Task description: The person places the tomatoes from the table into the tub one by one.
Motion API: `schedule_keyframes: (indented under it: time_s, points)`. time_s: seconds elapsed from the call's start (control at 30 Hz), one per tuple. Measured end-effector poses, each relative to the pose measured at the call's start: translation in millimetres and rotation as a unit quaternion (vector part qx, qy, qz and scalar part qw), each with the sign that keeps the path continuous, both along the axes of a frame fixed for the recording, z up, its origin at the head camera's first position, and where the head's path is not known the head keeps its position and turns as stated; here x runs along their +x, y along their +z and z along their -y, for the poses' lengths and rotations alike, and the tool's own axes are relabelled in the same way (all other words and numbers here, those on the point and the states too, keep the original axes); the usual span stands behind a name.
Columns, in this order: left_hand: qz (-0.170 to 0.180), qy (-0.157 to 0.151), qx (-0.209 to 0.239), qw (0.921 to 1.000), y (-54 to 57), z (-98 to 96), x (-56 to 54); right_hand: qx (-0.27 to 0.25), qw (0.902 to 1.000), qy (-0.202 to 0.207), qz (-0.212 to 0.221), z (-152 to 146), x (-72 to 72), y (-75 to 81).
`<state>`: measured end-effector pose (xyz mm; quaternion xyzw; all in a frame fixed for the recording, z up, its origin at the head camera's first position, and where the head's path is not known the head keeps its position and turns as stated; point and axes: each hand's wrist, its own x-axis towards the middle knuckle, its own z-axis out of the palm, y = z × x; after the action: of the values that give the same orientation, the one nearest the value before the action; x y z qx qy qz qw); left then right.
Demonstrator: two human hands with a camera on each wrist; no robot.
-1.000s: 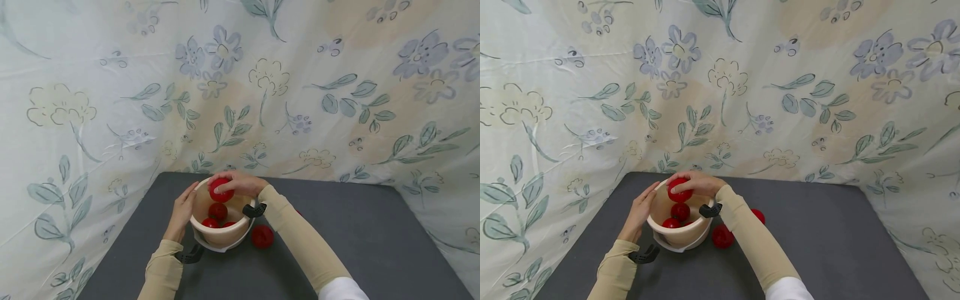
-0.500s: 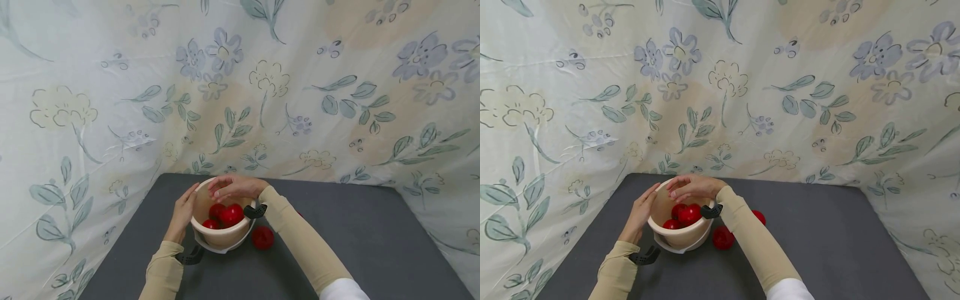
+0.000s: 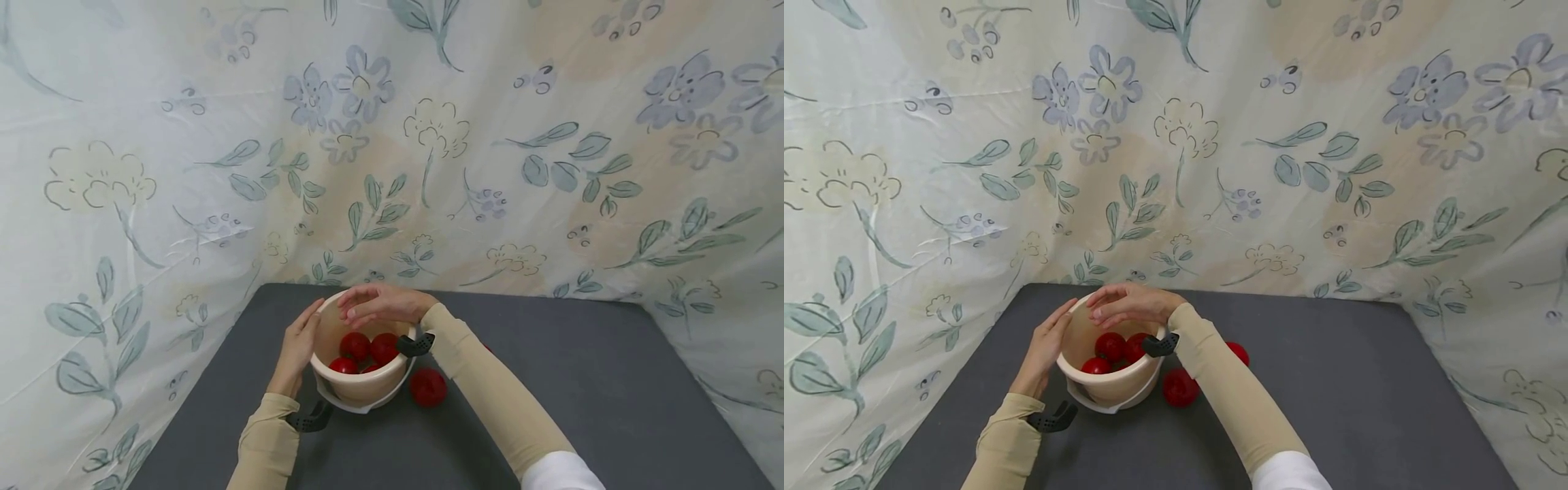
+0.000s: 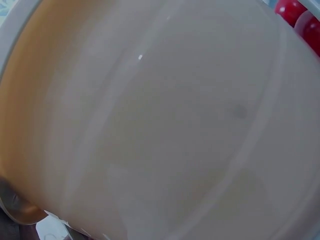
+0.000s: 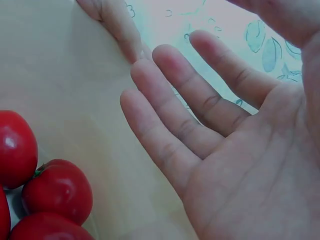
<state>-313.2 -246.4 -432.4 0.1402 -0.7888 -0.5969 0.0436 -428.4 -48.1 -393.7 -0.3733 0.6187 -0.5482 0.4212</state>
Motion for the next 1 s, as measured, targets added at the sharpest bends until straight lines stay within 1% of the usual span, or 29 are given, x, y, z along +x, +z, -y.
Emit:
schedule_keyframes:
  time_s: [0.1,0.17,0.23,0.33,0.43,0.5,0.57,0.6,0.67,0.7,0.77,0.8,0.83,1.0]
  points:
    - [0.004,-0.003,0.008,1.0000,-1.8,-2.0,0.0,-0.002,0.9999,-0.005,0.012,-2.7,0.5,0.4]
    - [0.004,-0.006,0.008,0.9999,-3.3,-2.8,0.4,-0.007,0.9999,-0.009,0.010,-5.2,1.1,0.3]
    - [0.003,-0.005,0.008,1.0000,-4.1,-3.3,1.4,-0.017,0.9996,-0.021,-0.012,-8.8,1.8,1.8]
    - [-0.005,-0.004,0.005,1.0000,-4.6,-2.8,2.5,-0.037,0.9970,-0.047,-0.049,-19.6,3.2,10.4]
    - [-0.007,-0.004,0.006,1.0000,-2.9,-2.1,2.8,-0.057,0.9922,-0.083,-0.073,-40.0,2.8,20.9]
    - [-0.007,-0.004,0.009,0.9999,-1.8,-1.4,3.1,-0.065,0.9878,-0.116,-0.081,-58.4,2.1,24.4]
    - [-0.007,-0.004,0.011,0.9999,-0.1,-1.1,3.9,-0.056,0.9793,-0.169,-0.097,-79.2,3.0,25.0]
    - [-0.006,-0.004,0.011,0.9999,0.9,-1.0,4.3,-0.048,0.9726,-0.199,-0.110,-89.5,4.2,24.0]
    - [-0.009,-0.004,0.013,0.9999,2.7,-0.6,5.3,-0.035,0.9558,-0.258,-0.135,-109.4,7.0,19.4]
    - [-0.009,-0.004,0.013,0.9999,3.6,-0.3,5.5,-0.025,0.9457,-0.288,-0.148,-118.9,8.4,15.7]
    - [-0.011,-0.004,0.013,0.9998,4.9,0.3,5.5,-0.018,0.9276,-0.336,-0.162,-136.4,11.5,6.0]
    - [-0.010,-0.005,0.014,0.9998,5.5,0.6,5.5,-0.020,0.9210,-0.353,-0.164,-144.3,12.9,-0.3]
    - [-0.010,-0.006,0.015,0.9998,5.8,0.9,5.4,-0.024,0.9164,-0.365,-0.162,-151.9,14.1,-7.1]
    - [-0.004,-0.007,0.016,0.9998,4.6,0.9,4.8,-0.033,0.8991,-0.413,-0.140,-179.7,23.3,-45.5]
